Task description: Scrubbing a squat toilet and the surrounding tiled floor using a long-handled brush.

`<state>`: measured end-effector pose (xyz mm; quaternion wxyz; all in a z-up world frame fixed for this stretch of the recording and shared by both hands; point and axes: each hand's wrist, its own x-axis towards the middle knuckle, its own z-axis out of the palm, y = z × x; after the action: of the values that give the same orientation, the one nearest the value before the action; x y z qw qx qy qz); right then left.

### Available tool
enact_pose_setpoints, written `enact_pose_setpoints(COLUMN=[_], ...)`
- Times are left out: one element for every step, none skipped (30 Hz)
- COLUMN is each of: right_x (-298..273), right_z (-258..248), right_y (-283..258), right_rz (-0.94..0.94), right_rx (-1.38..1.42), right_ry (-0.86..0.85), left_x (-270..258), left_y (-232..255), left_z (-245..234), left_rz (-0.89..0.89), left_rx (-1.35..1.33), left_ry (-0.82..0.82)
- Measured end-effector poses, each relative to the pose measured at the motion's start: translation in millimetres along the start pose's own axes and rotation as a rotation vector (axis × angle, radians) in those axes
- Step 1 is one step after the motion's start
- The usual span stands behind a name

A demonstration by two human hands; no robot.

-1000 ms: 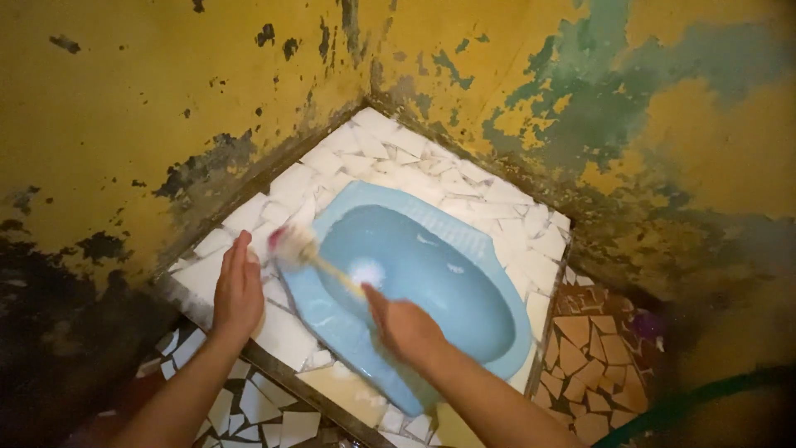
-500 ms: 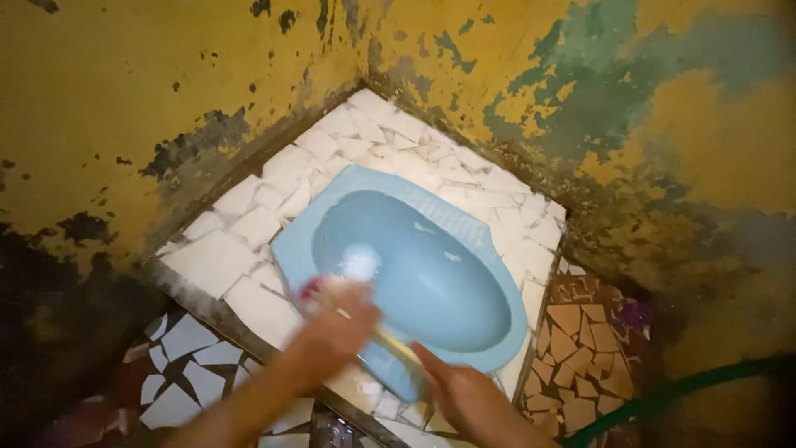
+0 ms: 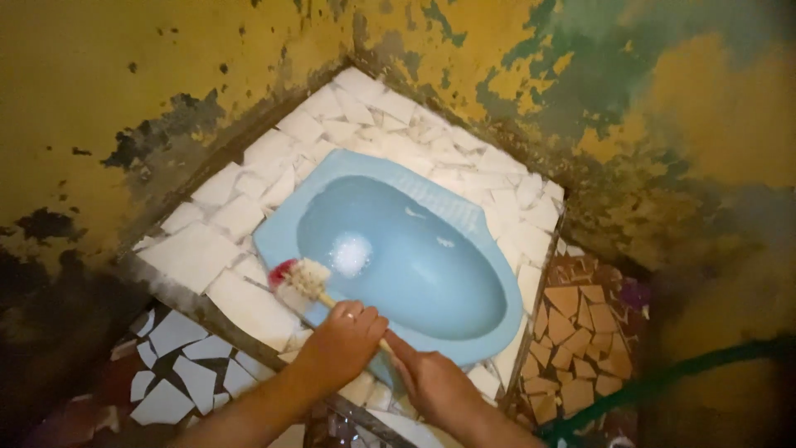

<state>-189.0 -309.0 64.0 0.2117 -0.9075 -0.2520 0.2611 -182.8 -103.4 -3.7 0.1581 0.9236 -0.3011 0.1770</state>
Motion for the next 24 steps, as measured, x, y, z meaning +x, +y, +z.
enact_pose_setpoints(right_x=[-12, -24, -36, -52, -68, -85, -100, -114, -129, -142, -157, -168, -135, -120, -121, -106, -91, -77, -67, -57, -48, -55, -62, -67], right_z=[-14, -30, -47, -62, -78, -91, -79, -70, -62, -48, -35, -20, -56, -81, -99, -82, -65, -48, -43, -37, -32, -40, -48, -59], right_y=[-9, -16, -25, -28, -31, -36, 4, 44, 86, 129, 173, 218, 151, 78, 4, 11, 18, 24, 20, 15, 10, 7, 4, 0], right_rz=[0.01, 0.094, 0.177, 0.181, 0.574, 0.958, 0.963, 1.108, 1.24, 1.245, 0.753, 0.246, 0.248, 0.378, 0.509, 0.505, 0.385, 0.266, 0.264, 0.113, -0.038, -0.036, 0.108, 0.251], right_rx=[0.012, 0.064, 0.117, 0.112, 0.731, 1.357, 1.354, 1.155, 0.948, 0.945, 0.546, 0.144, 0.145, 0.16, 0.175, 0.18, 0.12, 0.062, 0.069, 0.104, 0.137, 0.144, 0.121, 0.085], right_ry=[-0.005, -0.09, -0.175, -0.168, -0.102, -0.013, -0.011, 0.004, 0.021, 0.024, -0.214, -0.402, -0.396, -0.361, -0.326, -0.329, -0.27, -0.204, -0.202, -0.118, -0.032, -0.027, -0.109, -0.194], left_x=[3, 8, 13, 22, 30, 33, 51, 71, 92, 90, 88, 87, 90, 92, 93, 74, 55, 36, 30, 24, 18, 22, 26, 32], left_y=[9, 20, 30, 55, 79, 105, 121, 136, 151, 152, 154, 155, 144, 134, 124, 106, 87, 68, 53, 38, 22, 30, 37, 43], left_z=[9, 20, 29, 35, 39, 43, 6, -31, -68, -57, -46, -34, -48, -63, -77, -40, -3, 33, 20, 7, -6, 4, 13, 23], left_rz=[0.004, 0.023, 0.044, 0.049, 0.088, 0.121, 0.12, -0.004, -0.121, -0.118, 0.001, 0.122, 0.128, -0.123, -0.38, -0.384, -0.167, 0.053, 0.055, 0.119, 0.184, 0.19, 0.16, 0.124], left_rx=[-0.01, 0.112, 0.235, 0.234, 0.046, -0.146, -0.151, -0.436, -0.726, -0.731, -0.789, -0.836, -0.833, -0.869, -0.892, -0.889, -0.65, -0.408, -0.405, -0.338, -0.272, -0.271, -0.291, -0.313], left_ry=[-0.012, -0.13, -0.246, -0.238, -0.185, -0.138, -0.136, -0.484, -0.833, -0.831, -0.738, -0.644, -0.645, -0.751, -0.85, -0.854, -0.64, -0.426, -0.432, -0.326, -0.22, -0.226, -0.287, -0.336])
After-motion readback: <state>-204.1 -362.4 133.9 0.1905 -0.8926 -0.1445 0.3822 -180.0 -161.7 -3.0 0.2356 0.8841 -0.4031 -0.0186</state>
